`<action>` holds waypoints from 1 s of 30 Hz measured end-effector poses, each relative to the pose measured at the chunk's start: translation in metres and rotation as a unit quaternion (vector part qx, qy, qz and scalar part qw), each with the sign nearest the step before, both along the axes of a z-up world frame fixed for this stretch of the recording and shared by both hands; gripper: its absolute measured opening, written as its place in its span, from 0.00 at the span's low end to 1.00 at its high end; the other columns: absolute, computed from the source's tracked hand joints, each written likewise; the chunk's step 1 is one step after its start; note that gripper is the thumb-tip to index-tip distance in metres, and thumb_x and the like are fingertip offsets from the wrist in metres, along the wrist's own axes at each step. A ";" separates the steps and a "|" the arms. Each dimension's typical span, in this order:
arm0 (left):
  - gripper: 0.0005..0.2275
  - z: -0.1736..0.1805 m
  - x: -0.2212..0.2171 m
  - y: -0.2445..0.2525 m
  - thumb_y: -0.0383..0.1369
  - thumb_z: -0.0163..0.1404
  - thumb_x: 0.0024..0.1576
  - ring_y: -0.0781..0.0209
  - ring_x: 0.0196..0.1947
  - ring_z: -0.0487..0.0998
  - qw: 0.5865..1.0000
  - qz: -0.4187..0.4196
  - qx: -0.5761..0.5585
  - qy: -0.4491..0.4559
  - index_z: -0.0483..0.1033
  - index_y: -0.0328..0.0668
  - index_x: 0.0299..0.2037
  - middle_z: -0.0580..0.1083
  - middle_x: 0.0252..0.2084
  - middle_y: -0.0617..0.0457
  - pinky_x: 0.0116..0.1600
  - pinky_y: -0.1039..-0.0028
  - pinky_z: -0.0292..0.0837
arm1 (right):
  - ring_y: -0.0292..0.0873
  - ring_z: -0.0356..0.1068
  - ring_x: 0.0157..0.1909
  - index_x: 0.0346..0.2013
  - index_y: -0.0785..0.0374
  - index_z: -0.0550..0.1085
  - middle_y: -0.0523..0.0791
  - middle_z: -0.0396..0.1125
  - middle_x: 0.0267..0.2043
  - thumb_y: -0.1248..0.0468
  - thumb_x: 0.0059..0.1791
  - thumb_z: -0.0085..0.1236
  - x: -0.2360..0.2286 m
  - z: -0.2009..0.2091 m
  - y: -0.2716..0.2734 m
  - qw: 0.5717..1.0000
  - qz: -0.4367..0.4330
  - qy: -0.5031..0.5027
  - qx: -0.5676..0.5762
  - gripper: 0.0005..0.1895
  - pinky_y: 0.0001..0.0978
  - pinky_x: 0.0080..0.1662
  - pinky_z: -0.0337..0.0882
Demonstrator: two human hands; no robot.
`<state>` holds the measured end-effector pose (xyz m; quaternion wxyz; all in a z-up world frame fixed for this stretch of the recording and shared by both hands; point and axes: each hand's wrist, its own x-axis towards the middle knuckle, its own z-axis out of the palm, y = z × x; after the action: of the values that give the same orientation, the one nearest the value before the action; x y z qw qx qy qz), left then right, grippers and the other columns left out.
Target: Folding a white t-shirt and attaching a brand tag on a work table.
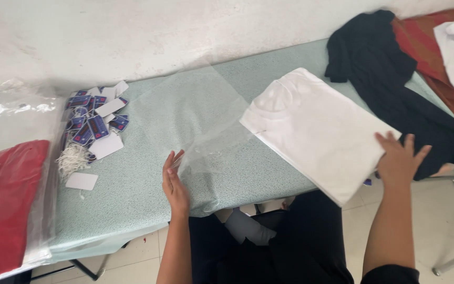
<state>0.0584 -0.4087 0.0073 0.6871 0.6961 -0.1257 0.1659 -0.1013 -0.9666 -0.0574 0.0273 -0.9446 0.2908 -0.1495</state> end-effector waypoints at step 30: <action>0.23 -0.011 0.003 0.003 0.45 0.19 0.70 0.44 0.61 0.73 0.992 0.096 -0.008 -0.080 0.60 0.46 0.68 0.70 0.62 0.41 0.69 0.50 0.62 | 0.65 0.75 0.51 0.55 0.65 0.76 0.58 0.75 0.48 0.58 0.56 0.44 0.074 0.149 0.127 0.971 0.136 0.128 0.148 0.20 0.60 0.52 0.72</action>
<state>0.0612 -0.4059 -0.0039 0.6610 0.6843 -0.1112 0.2872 -0.0271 -0.8398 0.0911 0.1490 -0.9722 0.1792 0.0226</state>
